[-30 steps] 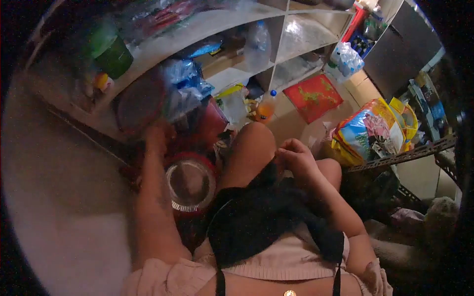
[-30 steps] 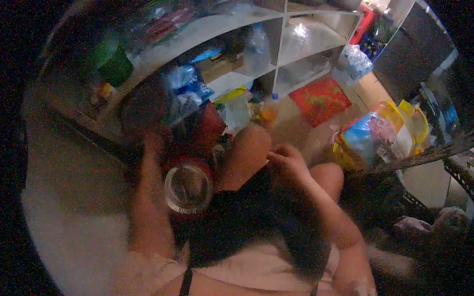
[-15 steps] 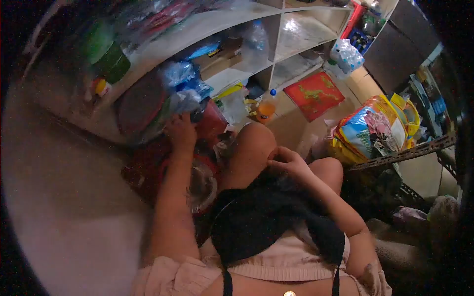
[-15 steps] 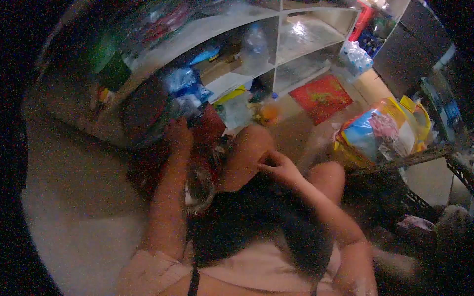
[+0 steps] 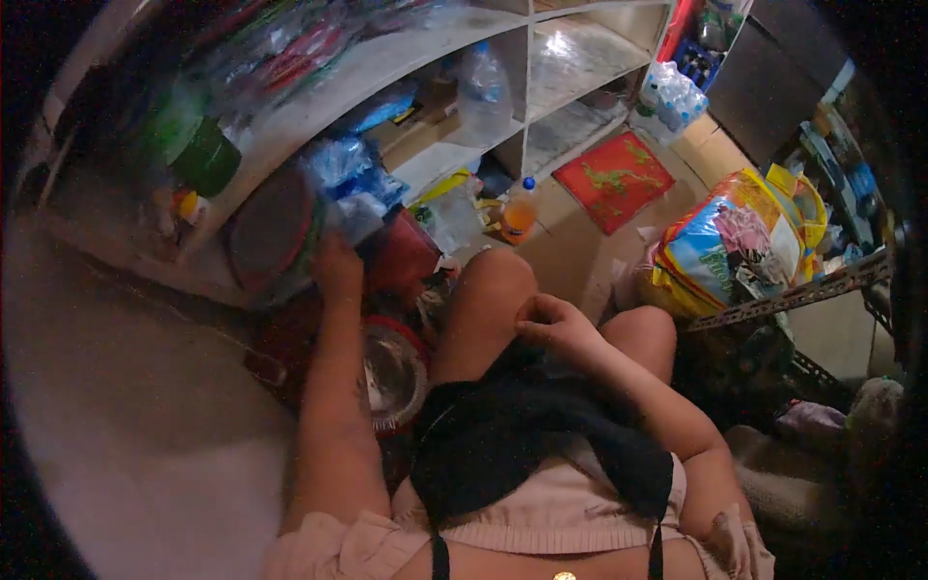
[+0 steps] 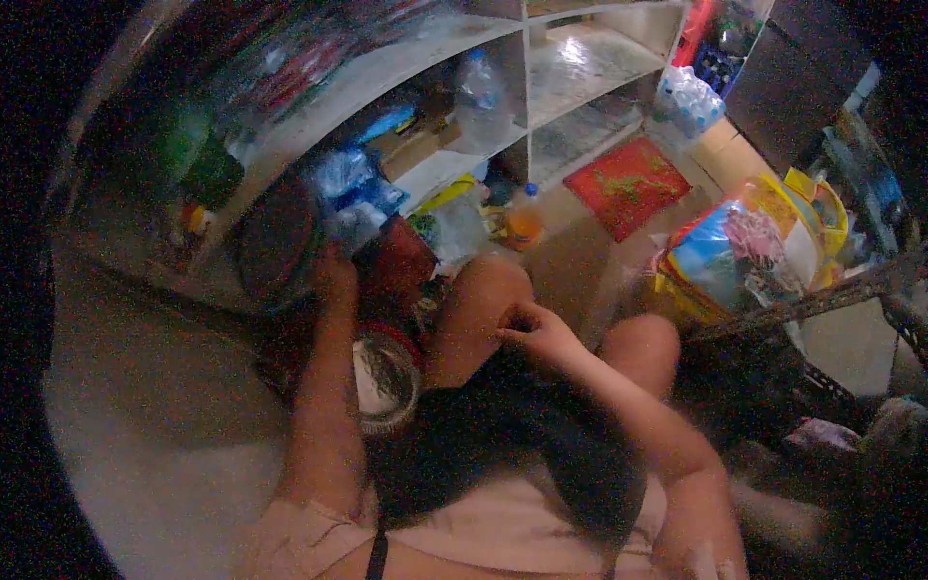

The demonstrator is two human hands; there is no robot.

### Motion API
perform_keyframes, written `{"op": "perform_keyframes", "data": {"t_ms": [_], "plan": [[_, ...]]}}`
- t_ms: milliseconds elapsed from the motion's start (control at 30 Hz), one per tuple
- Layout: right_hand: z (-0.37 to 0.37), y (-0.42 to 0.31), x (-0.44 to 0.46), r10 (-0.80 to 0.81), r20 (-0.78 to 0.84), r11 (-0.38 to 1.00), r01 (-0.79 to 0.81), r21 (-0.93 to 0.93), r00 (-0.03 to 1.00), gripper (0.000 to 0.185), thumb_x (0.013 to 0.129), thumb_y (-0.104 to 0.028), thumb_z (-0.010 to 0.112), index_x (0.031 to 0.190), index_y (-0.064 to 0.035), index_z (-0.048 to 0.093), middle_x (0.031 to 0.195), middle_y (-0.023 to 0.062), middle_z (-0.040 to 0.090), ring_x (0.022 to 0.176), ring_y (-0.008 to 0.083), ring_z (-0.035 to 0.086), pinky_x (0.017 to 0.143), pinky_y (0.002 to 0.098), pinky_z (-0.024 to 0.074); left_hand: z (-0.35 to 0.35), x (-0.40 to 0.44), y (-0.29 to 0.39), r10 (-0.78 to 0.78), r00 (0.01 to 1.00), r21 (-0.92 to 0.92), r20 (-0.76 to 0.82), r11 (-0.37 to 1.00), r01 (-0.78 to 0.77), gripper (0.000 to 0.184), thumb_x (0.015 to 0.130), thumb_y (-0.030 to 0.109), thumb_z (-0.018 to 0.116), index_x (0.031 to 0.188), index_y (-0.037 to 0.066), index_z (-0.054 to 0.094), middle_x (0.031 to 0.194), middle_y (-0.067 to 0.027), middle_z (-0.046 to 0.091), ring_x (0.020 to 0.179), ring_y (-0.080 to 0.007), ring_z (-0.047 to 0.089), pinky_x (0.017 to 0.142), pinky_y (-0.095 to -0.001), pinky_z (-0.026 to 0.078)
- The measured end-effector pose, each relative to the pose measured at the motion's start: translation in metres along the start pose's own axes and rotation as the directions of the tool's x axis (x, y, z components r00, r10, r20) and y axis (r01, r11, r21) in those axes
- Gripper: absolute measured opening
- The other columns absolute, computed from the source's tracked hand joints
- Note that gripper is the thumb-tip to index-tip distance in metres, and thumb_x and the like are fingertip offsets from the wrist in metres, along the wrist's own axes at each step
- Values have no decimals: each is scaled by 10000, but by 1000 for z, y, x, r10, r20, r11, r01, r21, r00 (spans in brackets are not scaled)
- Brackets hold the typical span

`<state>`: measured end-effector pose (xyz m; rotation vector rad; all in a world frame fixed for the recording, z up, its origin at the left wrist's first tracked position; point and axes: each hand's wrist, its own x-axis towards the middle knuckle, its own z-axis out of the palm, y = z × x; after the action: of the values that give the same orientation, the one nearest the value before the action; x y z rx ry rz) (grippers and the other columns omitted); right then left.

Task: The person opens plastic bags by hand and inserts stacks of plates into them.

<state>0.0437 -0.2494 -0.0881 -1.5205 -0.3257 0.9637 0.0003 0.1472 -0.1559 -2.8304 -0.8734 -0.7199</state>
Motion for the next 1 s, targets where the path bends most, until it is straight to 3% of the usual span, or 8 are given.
{"op": "perform_keyframes", "data": {"t_ms": [67,200,267,500,600,767,900,1000], "plan": [[-4,4,0,22,-1,999,-22,35,1000,134,877,-127,652,967,-53,585,837,-13,576,770,85,528,696,247,443,7,14,4,-307,942,-535,-139,823,189,284,800,96,574,1080,75,620,1007,-177,651,945,-361,622,850,-475,475],[-13,11,4,-30,-14,999,29,-32,999,144,878,-132,649,977,-51,584,841,-13,578,769,84,528,689,241,438,-10,22,8,-11,973,-284,-232,957,-57,265,784,85,572,1035,65,655,987,-170,659,988,-356,606,842,-455,488],[-13,10,4,-53,5,999,53,-3,999,153,878,-140,650,983,-50,584,845,-11,581,772,85,530,689,240,438,-40,22,25,249,968,-124,-17,960,-249,214,776,117,588,950,54,696,972,-165,671,1063,-343,577,882,-451,470],[-9,10,3,-48,-1,992,48,-113,999,195,860,-158,672,990,-42,586,869,5,594,801,98,550,718,255,456,23,25,12,108,992,80,-71,991,-103,199,763,234,651,878,92,730,1086,-149,641,1124,-333,535,979,-468,394],[-13,10,3,-44,-12,993,42,-112,999,189,853,-150,672,983,-39,590,885,11,599,829,108,559,751,264,466,37,17,5,40,997,-35,61,999,-38,213,751,258,680,881,98,733,1128,-166,619,1137,-340,521,982,-482,388],[-11,13,5,-18,-74,993,9,-120,997,170,860,-136,655,984,-39,591,895,16,605,840,110,563,759,269,471,64,-4,-18,-58,998,-404,-19,914,45,198,681,194,756,802,48,700,1123,-175,615,1136,-351,513,965,-474,402],[-7,23,13,-23,-7,995,22,-96,1000,219,853,-177,672,1003,-30,610,925,50,633,867,143,583,788,294,477,19,-20,-5,18,980,-383,-197,919,-94,166,658,138,763,754,40,669,1217,-171,566,1166,-355,489,982,-465,400],[-5,18,11,-43,44,990,49,-130,998,213,856,-182,671,995,-34,609,911,50,634,845,144,584,767,296,480,-19,-29,11,-119,986,-728,-120,685,-6,140,653,107,747,742,46,657,1281,-169,506,1190,-354,460,1000,-470,379]]}}
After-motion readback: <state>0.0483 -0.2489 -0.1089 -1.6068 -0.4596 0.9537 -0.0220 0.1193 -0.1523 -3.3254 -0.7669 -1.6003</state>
